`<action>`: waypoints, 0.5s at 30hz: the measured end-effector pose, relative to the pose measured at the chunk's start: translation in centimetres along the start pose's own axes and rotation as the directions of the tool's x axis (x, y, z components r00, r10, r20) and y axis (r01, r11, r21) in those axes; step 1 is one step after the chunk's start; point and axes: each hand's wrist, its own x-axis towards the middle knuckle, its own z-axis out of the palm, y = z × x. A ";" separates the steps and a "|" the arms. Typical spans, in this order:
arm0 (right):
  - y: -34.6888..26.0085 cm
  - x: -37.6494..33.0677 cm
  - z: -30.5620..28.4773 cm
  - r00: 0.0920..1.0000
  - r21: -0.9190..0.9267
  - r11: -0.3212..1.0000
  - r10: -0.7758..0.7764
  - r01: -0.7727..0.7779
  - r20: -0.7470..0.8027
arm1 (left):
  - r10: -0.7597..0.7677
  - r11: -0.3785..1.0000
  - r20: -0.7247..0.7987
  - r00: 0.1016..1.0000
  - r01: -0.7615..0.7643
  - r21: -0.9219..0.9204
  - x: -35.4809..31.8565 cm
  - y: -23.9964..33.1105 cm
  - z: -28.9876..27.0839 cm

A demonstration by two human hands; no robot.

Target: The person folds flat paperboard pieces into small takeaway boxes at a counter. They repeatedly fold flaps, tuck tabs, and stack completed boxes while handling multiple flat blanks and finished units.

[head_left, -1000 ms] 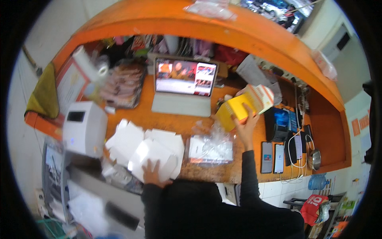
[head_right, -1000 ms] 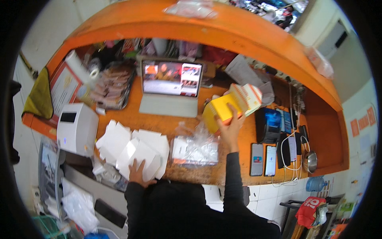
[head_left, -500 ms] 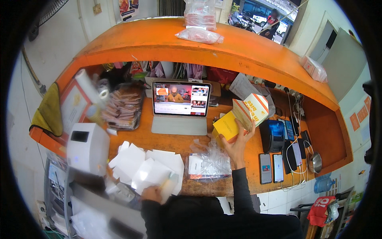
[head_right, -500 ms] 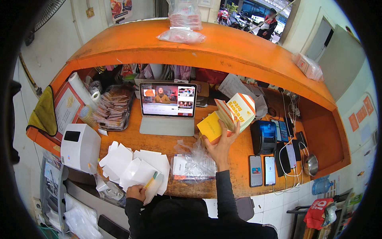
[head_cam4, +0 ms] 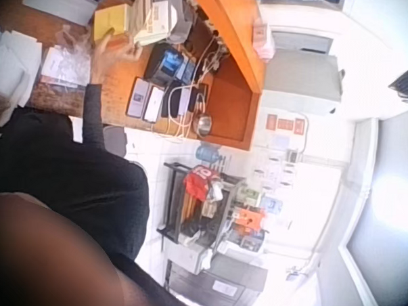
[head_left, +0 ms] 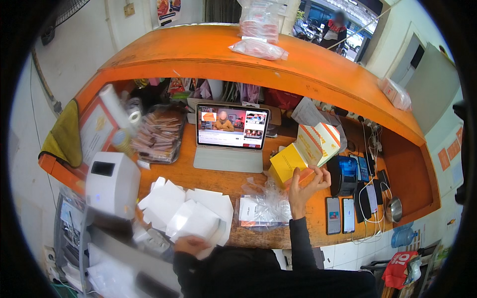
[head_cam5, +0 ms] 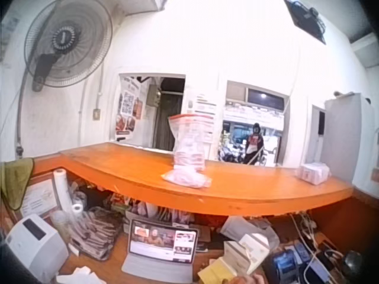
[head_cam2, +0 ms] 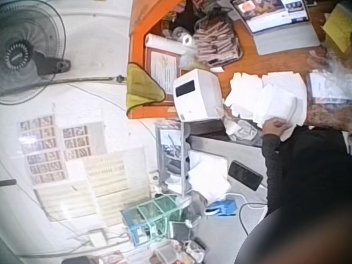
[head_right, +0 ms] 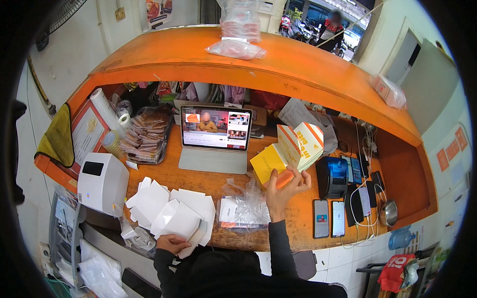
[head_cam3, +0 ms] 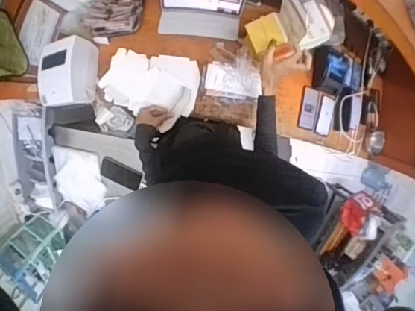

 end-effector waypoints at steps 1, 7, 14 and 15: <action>-0.3 -0.2 -0.2 1.000 0.010 1.000 -0.012 0.012 0.014 | -0.043 0.999 0.032 0.999 0.042 0.009 0.1 -0.1 0.1; -2.4 -1.2 0.5 0.996 0.102 0.994 -0.043 0.036 0.072 | -0.056 0.997 0.081 0.995 0.059 -0.041 0.6 -0.9 0.3; -4.6 -3.2 1.5 0.959 0.265 0.962 -0.139 0.071 0.249 | 0.218 0.976 -0.099 0.971 -0.214 0.045 0.5 -1.8 -0.1; -4.7 -3.5 1.6 0.943 0.291 0.954 -0.162 0.075 0.291 | 0.265 0.962 -0.178 0.948 -0.246 0.122 0.4 -1.5 -0.3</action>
